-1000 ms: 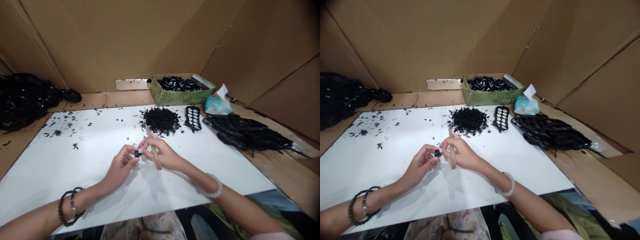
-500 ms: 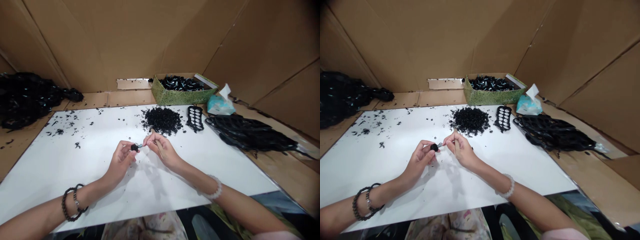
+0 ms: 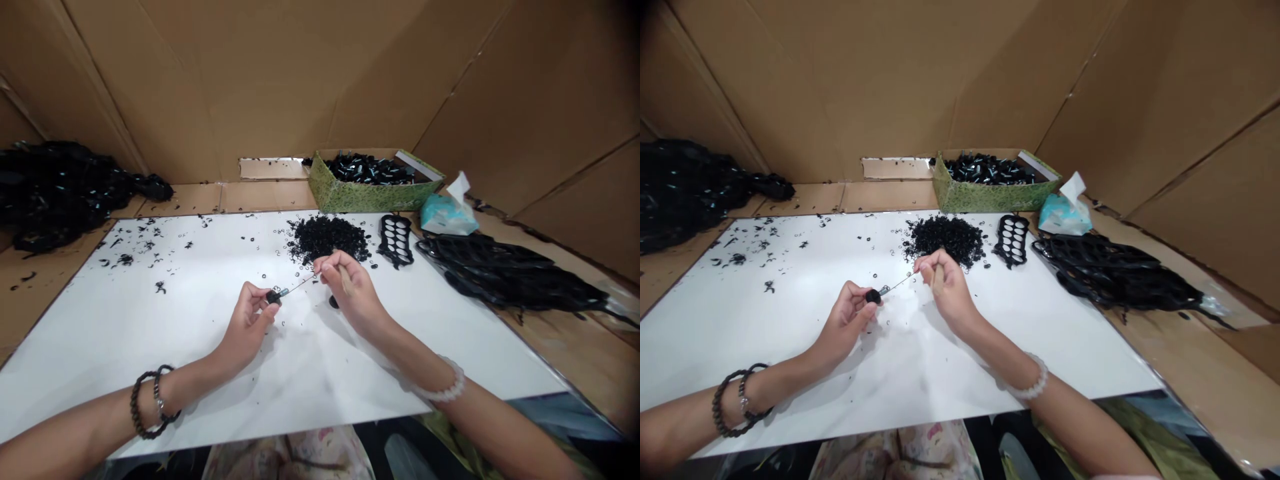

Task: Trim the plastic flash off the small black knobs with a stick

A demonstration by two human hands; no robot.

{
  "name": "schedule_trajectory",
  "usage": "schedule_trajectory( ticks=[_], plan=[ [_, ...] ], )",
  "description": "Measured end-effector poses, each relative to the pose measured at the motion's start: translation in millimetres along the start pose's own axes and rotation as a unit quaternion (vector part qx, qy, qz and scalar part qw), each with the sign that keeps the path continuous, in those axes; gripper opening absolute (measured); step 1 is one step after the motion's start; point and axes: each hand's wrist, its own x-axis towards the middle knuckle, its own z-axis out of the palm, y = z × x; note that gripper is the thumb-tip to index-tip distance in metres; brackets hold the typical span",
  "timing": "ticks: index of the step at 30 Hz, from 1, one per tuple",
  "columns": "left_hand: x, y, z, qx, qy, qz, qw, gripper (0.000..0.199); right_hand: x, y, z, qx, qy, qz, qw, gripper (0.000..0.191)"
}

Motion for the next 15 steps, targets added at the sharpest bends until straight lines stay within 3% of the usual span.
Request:
schedule_trajectory(
  ticks=[6, 10, 15],
  plan=[
    [1, 0, -0.2, 0.007, 0.010, 0.004, 1.000, 0.022, 13, -7, -19, 0.101, 0.058, 0.020, 0.993, 0.029],
    [0, -1, -0.7, 0.015, 0.010, -0.004, 1.000, 0.019, 17, -10, -23, 0.076, 0.092, -0.022, 0.993, 0.028],
    [0, 1, -0.3, 0.006, 0.002, -0.021, 1.000, 0.018, 10, -5, -9, -0.082, -0.009, -0.027, 0.996, 0.027]
  ],
)
